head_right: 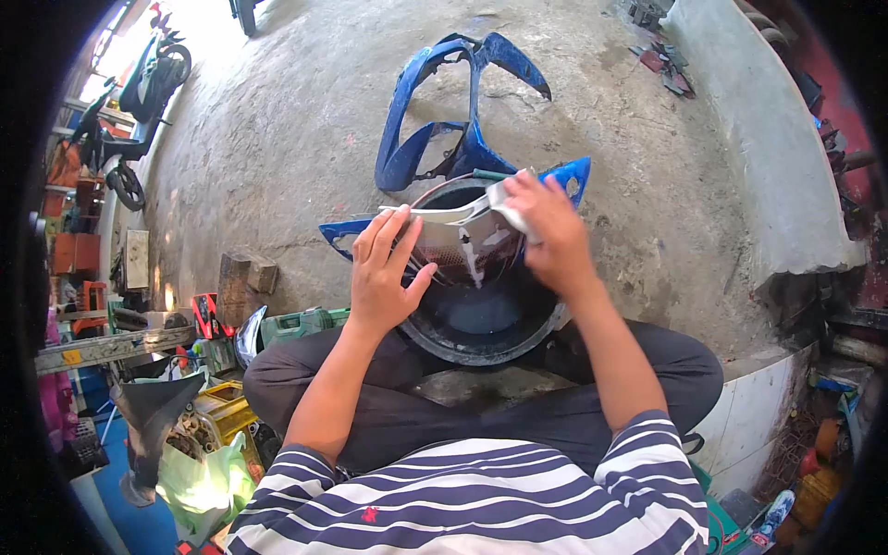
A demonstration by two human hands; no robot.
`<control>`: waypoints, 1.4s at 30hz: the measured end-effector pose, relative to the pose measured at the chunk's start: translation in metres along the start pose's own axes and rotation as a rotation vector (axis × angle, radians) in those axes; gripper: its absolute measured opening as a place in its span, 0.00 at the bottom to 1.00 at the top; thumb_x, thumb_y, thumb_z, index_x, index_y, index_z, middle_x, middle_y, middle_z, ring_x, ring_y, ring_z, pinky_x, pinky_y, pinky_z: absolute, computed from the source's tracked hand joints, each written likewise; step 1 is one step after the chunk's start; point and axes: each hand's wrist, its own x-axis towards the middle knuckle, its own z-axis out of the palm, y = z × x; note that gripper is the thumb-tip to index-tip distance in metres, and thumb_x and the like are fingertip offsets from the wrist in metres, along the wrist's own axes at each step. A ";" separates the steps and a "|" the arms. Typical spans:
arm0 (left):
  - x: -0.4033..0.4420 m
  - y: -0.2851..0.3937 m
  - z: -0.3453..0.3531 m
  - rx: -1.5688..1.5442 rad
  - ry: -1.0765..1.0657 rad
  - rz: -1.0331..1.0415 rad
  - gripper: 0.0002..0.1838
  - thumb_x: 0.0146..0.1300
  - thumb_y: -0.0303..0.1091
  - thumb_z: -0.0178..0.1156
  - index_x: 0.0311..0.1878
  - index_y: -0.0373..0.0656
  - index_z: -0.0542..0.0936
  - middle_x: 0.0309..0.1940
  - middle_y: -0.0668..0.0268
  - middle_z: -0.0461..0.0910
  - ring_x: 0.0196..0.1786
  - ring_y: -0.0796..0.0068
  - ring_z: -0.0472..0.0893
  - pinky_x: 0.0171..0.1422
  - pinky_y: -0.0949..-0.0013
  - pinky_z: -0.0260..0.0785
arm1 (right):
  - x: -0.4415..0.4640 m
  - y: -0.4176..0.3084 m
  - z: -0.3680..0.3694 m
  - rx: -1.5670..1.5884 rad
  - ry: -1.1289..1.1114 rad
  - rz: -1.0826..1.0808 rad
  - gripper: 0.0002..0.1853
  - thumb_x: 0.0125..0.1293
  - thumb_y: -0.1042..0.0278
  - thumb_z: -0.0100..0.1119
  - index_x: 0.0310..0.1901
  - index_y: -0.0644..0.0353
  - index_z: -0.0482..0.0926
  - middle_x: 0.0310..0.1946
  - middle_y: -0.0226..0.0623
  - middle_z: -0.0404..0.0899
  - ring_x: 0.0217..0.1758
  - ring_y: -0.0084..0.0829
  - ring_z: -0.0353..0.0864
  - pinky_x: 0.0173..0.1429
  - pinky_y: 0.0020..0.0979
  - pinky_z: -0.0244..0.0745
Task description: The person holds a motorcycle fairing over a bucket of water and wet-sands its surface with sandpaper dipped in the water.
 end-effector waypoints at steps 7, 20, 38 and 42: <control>-0.002 -0.001 0.006 0.028 0.009 0.012 0.40 0.58 0.39 0.80 0.76 0.44 0.81 0.80 0.59 0.73 0.83 0.51 0.69 0.84 0.48 0.61 | -0.001 0.000 0.001 -0.005 0.000 -0.010 0.28 0.58 0.93 0.56 0.59 0.57 0.84 0.70 0.42 0.87 0.81 0.47 0.80 0.87 0.58 0.65; -0.007 0.000 0.015 0.056 0.037 0.016 0.45 0.53 0.36 0.84 0.78 0.45 0.79 0.81 0.59 0.71 0.84 0.51 0.66 0.84 0.47 0.60 | -0.010 -0.018 0.020 -0.038 0.043 -0.024 0.28 0.56 0.94 0.58 0.58 0.59 0.84 0.70 0.43 0.86 0.81 0.49 0.79 0.87 0.56 0.66; -0.006 0.001 0.015 0.057 0.031 0.003 0.47 0.51 0.35 0.84 0.78 0.47 0.79 0.82 0.59 0.70 0.84 0.51 0.67 0.84 0.47 0.60 | -0.006 -0.014 0.014 -0.067 0.070 -0.003 0.27 0.61 0.94 0.57 0.59 0.60 0.84 0.68 0.45 0.87 0.79 0.50 0.81 0.86 0.55 0.68; -0.006 0.000 0.016 0.065 0.019 0.010 0.47 0.52 0.36 0.84 0.79 0.47 0.78 0.82 0.59 0.70 0.84 0.51 0.66 0.85 0.46 0.59 | -0.009 -0.025 0.018 0.101 -0.081 -0.084 0.28 0.58 0.94 0.58 0.60 0.60 0.84 0.69 0.44 0.87 0.80 0.50 0.80 0.86 0.54 0.69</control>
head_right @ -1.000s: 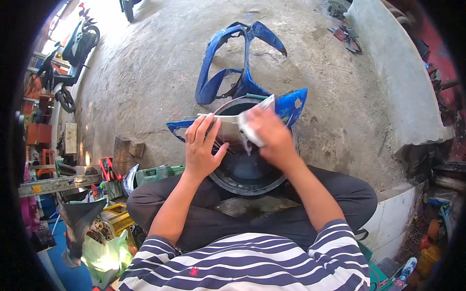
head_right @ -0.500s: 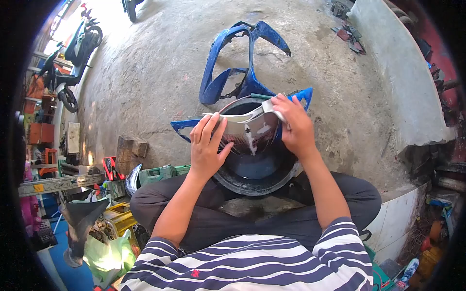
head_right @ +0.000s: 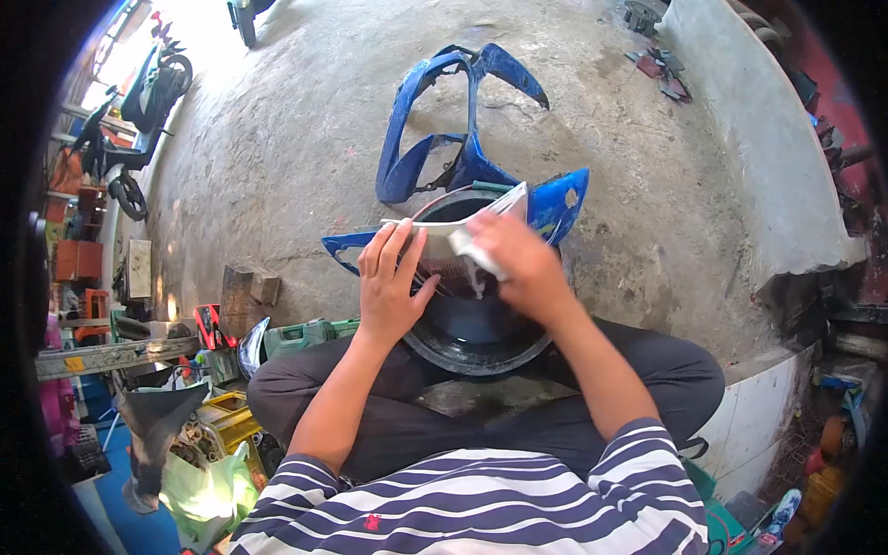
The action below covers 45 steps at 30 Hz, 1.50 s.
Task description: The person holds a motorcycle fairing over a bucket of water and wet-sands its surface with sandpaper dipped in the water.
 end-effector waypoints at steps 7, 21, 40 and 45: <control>0.000 0.001 0.000 -0.009 0.014 -0.003 0.48 0.52 0.36 0.84 0.79 0.47 0.78 0.82 0.59 0.70 0.84 0.51 0.66 0.85 0.47 0.60 | -0.002 -0.012 0.008 -0.051 -0.001 0.035 0.30 0.55 0.95 0.56 0.59 0.59 0.84 0.70 0.46 0.86 0.80 0.49 0.79 0.87 0.53 0.68; 0.000 0.003 -0.003 -0.008 -0.020 -0.003 0.48 0.51 0.35 0.84 0.79 0.46 0.78 0.82 0.59 0.70 0.84 0.51 0.66 0.85 0.47 0.60 | 0.007 0.030 -0.023 -0.175 0.168 0.110 0.27 0.58 0.91 0.59 0.59 0.60 0.83 0.69 0.46 0.86 0.80 0.50 0.80 0.83 0.53 0.73; -0.001 0.001 -0.006 -0.027 -0.012 -0.010 0.48 0.51 0.33 0.84 0.80 0.48 0.78 0.82 0.61 0.70 0.84 0.53 0.66 0.84 0.48 0.61 | 0.009 0.023 -0.015 -0.112 0.133 0.074 0.27 0.56 0.92 0.61 0.59 0.62 0.84 0.67 0.47 0.87 0.79 0.49 0.81 0.83 0.50 0.73; 0.000 0.000 -0.004 -0.035 -0.011 -0.009 0.49 0.50 0.33 0.84 0.80 0.47 0.78 0.82 0.61 0.70 0.84 0.53 0.66 0.84 0.48 0.61 | 0.011 -0.001 0.001 -0.019 0.061 0.045 0.28 0.56 0.94 0.57 0.58 0.62 0.84 0.66 0.46 0.87 0.78 0.49 0.82 0.83 0.50 0.73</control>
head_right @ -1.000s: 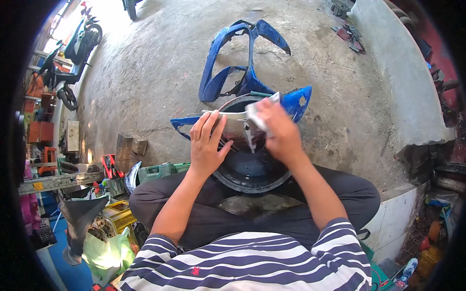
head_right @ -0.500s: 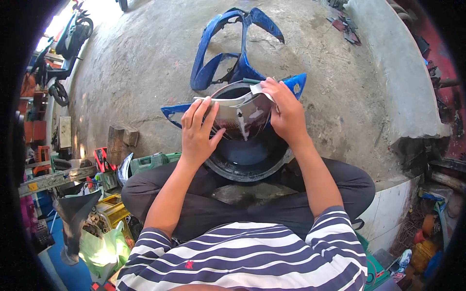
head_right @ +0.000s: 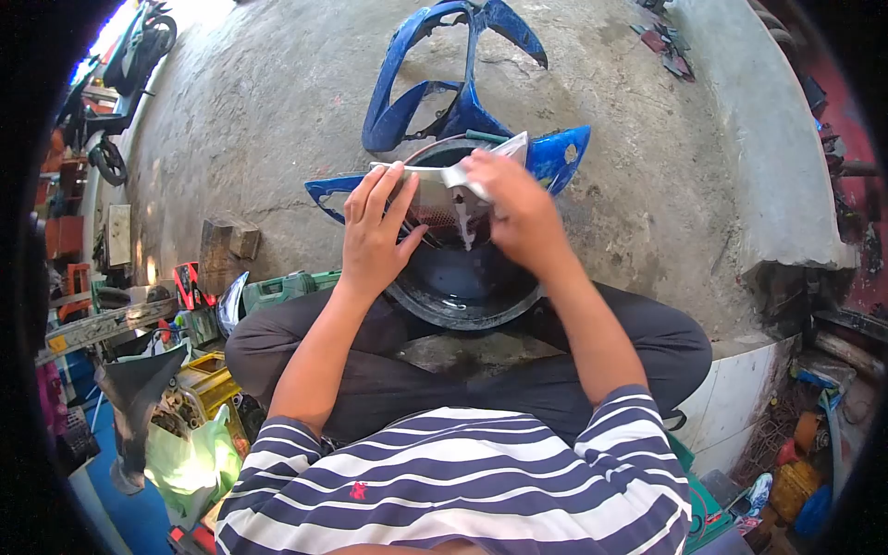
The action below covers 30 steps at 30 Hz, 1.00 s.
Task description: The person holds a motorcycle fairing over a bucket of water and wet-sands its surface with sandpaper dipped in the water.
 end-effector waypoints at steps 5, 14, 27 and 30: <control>0.000 0.002 -0.002 -0.005 0.004 -0.007 0.49 0.50 0.32 0.84 0.80 0.47 0.78 0.82 0.61 0.70 0.84 0.52 0.66 0.84 0.48 0.61 | 0.002 0.013 -0.008 -0.152 0.103 0.012 0.28 0.58 0.94 0.55 0.60 0.63 0.84 0.66 0.47 0.87 0.78 0.49 0.82 0.82 0.50 0.74; -0.005 -0.003 0.004 -0.056 0.063 -0.044 0.51 0.48 0.32 0.86 0.80 0.46 0.77 0.83 0.56 0.67 0.84 0.43 0.64 0.85 0.44 0.63 | 0.004 0.022 -0.014 -0.124 0.110 0.030 0.24 0.62 0.93 0.58 0.59 0.62 0.84 0.66 0.49 0.87 0.76 0.51 0.82 0.82 0.47 0.75; -0.007 0.003 0.006 -0.024 0.039 -0.073 0.52 0.50 0.32 0.86 0.82 0.46 0.74 0.83 0.54 0.65 0.85 0.40 0.62 0.86 0.42 0.63 | -0.005 -0.017 0.012 -0.081 0.026 -0.001 0.27 0.55 0.94 0.57 0.57 0.62 0.84 0.68 0.48 0.85 0.78 0.51 0.80 0.82 0.48 0.75; -0.006 0.002 0.005 -0.017 0.027 -0.056 0.52 0.51 0.32 0.86 0.82 0.46 0.74 0.83 0.54 0.65 0.85 0.40 0.62 0.86 0.43 0.63 | -0.002 -0.007 0.007 0.004 -0.017 -0.024 0.28 0.55 0.94 0.56 0.57 0.62 0.84 0.70 0.47 0.85 0.80 0.51 0.79 0.82 0.50 0.75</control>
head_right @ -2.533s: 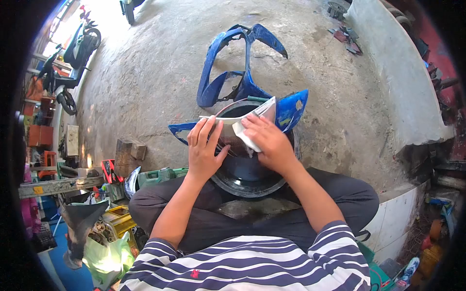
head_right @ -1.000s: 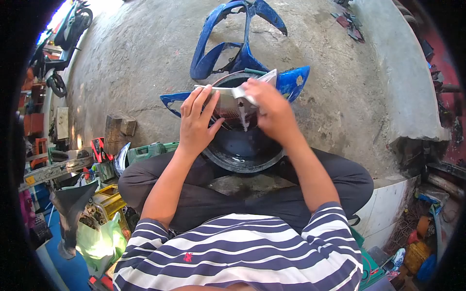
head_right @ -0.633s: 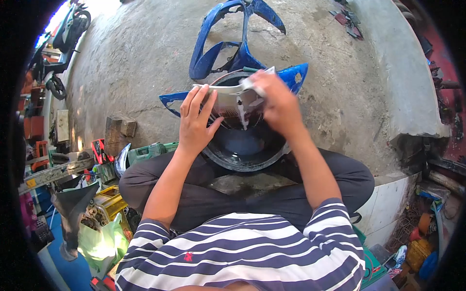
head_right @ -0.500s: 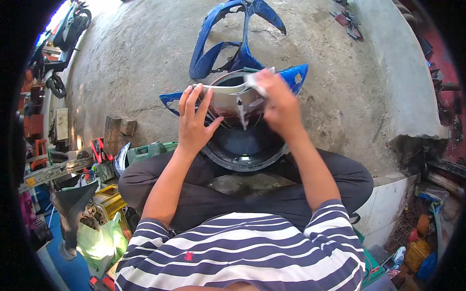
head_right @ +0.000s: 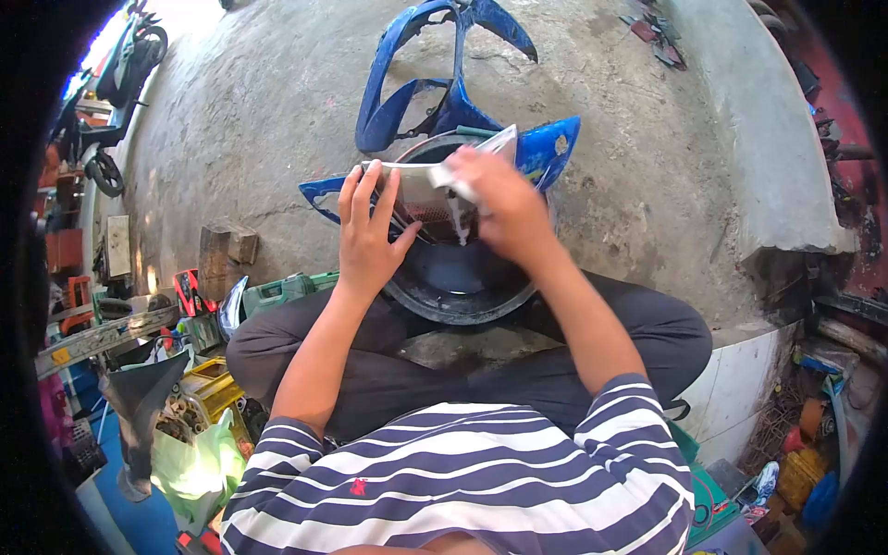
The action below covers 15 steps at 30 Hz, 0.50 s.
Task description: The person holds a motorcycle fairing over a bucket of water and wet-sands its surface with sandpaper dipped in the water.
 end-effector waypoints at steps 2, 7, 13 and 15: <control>-0.001 -0.001 -0.001 -0.010 0.003 0.002 0.52 0.51 0.32 0.86 0.82 0.46 0.74 0.83 0.54 0.64 0.85 0.40 0.62 0.86 0.43 0.63 | -0.002 0.044 -0.021 -0.084 0.126 0.063 0.27 0.56 0.94 0.57 0.57 0.62 0.84 0.70 0.46 0.85 0.80 0.49 0.80 0.82 0.51 0.74; 0.000 -0.001 0.001 -0.008 0.014 -0.002 0.52 0.51 0.33 0.86 0.82 0.46 0.74 0.84 0.54 0.64 0.85 0.40 0.62 0.86 0.42 0.63 | -0.005 -0.004 0.006 -0.036 0.001 -0.013 0.32 0.53 0.96 0.59 0.60 0.61 0.84 0.68 0.45 0.87 0.82 0.48 0.78 0.86 0.50 0.70; 0.001 0.001 -0.001 -0.024 0.007 -0.005 0.52 0.50 0.32 0.86 0.82 0.46 0.74 0.84 0.54 0.64 0.85 0.39 0.62 0.86 0.42 0.63 | -0.002 0.040 -0.019 -0.144 0.141 0.015 0.28 0.59 0.93 0.58 0.61 0.61 0.84 0.69 0.46 0.86 0.79 0.50 0.80 0.83 0.50 0.73; 0.001 0.000 0.000 -0.014 0.011 -0.013 0.52 0.51 0.33 0.86 0.82 0.46 0.74 0.84 0.54 0.64 0.85 0.40 0.62 0.86 0.42 0.63 | -0.004 0.017 -0.004 -0.179 0.137 0.029 0.27 0.60 0.93 0.59 0.60 0.61 0.84 0.69 0.46 0.86 0.79 0.50 0.80 0.83 0.51 0.73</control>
